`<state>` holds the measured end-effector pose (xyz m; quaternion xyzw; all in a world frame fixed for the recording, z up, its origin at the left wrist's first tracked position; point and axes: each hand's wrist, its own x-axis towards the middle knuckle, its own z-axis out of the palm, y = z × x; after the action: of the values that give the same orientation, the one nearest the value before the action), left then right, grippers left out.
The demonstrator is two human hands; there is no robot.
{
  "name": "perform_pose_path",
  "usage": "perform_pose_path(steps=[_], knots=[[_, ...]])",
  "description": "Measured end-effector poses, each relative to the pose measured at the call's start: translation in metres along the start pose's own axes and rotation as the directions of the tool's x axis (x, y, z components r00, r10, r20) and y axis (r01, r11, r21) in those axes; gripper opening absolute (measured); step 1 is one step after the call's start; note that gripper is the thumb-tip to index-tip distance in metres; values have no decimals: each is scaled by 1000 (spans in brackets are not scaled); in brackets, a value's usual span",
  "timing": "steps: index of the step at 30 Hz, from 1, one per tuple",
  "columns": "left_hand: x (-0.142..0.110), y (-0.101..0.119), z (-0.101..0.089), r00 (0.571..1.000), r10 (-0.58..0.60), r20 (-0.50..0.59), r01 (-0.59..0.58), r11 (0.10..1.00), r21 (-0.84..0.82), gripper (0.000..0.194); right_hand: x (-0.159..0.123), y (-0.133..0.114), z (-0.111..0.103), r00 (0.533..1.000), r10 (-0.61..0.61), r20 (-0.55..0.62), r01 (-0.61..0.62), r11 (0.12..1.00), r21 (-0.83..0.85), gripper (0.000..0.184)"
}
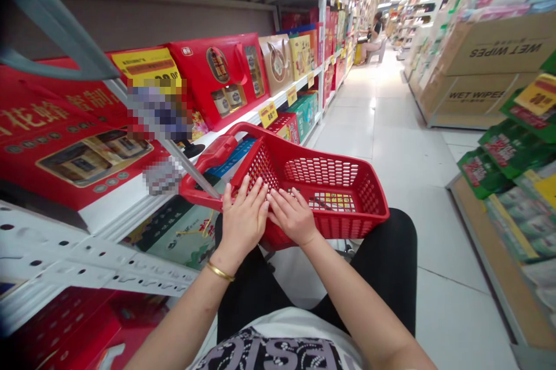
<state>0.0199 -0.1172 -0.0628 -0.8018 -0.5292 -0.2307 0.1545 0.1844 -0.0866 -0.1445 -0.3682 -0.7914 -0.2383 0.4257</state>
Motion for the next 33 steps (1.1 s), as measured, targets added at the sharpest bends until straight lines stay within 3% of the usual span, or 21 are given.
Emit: perform_pose_path(steps=[3,9,14,19,24,28,33], knots=[[-1,-1,1,1000,-4,0,4,1000,-10,45,-11,11,-11,1000,-6,9,6,999,-40,51],[-1,1,-2,1000,-9,14,9,1000,1,44,-52,44,-46,989,142,40,-134,977,-165,54],[-3,13,-3,999,-36,34,36,999,12,48,-82,64,-61,969,246,-27,-245,942,-228,50],[-8,39,13,997,26,79,-25,1000,-6,49,-65,48,-45,926,364,-98,-375,914,-151,42],[-14,59,33,993,53,110,-52,999,-9,56,-38,26,-26,960,271,-69,-276,958,-77,40],[-16,59,33,991,62,119,-62,998,-5,58,-46,33,-26,976,206,-66,-212,972,-102,41],[-15,59,30,991,68,116,-66,998,-22,58,-59,40,-24,970,195,-142,-218,961,-171,42]])
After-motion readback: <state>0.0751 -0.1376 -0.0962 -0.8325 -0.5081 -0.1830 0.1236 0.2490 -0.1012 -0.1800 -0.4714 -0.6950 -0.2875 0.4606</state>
